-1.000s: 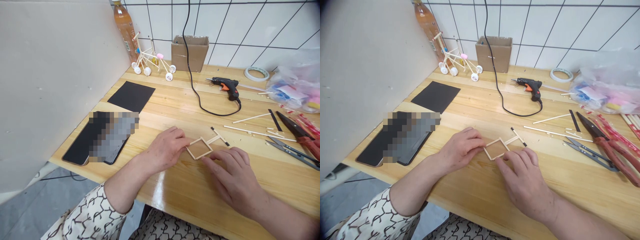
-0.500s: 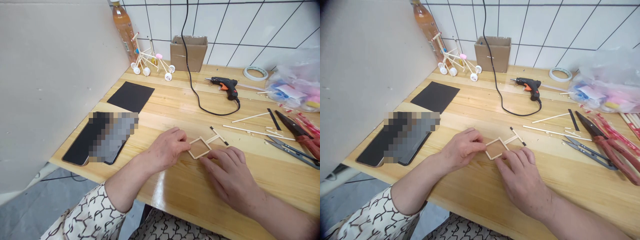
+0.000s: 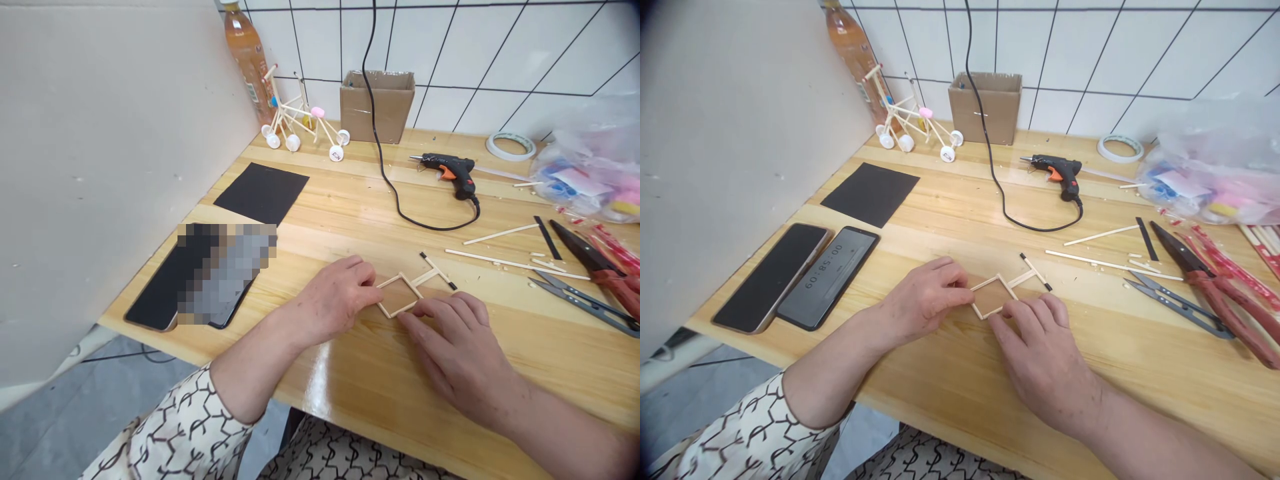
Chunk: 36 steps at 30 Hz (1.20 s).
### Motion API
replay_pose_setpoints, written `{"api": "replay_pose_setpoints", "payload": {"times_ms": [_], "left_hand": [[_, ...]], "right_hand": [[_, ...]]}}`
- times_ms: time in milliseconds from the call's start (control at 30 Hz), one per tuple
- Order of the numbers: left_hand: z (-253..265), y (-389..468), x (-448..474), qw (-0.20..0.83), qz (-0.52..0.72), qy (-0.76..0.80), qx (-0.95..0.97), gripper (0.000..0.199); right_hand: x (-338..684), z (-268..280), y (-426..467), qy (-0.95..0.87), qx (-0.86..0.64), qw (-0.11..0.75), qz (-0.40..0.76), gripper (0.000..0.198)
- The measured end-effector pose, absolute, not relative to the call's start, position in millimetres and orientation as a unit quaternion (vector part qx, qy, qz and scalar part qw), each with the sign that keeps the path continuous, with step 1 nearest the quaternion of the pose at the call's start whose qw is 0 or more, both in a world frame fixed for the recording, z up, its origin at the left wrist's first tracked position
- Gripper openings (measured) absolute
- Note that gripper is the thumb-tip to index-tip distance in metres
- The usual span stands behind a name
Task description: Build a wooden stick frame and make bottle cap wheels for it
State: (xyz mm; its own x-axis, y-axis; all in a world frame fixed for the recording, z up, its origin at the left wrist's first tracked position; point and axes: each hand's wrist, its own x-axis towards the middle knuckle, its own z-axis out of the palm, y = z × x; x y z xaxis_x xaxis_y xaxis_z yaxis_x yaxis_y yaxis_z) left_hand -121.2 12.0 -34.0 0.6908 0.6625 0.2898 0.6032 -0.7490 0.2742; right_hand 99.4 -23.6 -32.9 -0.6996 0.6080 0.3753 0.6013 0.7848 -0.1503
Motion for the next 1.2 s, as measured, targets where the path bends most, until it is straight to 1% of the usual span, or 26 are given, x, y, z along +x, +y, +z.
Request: {"api": "replay_pose_setpoints", "payload": {"times_ms": [367, 567, 700, 1033, 1200], "left_hand": [[-32, 11, -121, 0.079, 0.184, 0.345, 0.917, 0.027], [-24, 11, -126, 0.122, 0.233, 0.372, 0.89, 0.02], [-21, 11, -128, 0.134, 0.235, 0.381, 0.884, 0.016], [-29, 11, -122, 0.125, 0.22, 0.355, 0.9, 0.017], [-30, 10, -120, 0.111, 0.205, 0.35, 0.907, 0.017]], "right_hand": [[99, -31, -24, -0.923, -0.325, 0.207, 0.016, 0.031], [99, -30, -24, -0.924, -0.327, 0.199, 0.013, 0.032], [99, -30, -24, -0.923, -0.322, 0.208, 0.011, 0.03], [99, -30, -24, -0.921, -0.327, 0.21, 0.01, 0.033], [99, -30, -23, -0.922, -0.322, 0.213, 0.008, 0.032]]}}
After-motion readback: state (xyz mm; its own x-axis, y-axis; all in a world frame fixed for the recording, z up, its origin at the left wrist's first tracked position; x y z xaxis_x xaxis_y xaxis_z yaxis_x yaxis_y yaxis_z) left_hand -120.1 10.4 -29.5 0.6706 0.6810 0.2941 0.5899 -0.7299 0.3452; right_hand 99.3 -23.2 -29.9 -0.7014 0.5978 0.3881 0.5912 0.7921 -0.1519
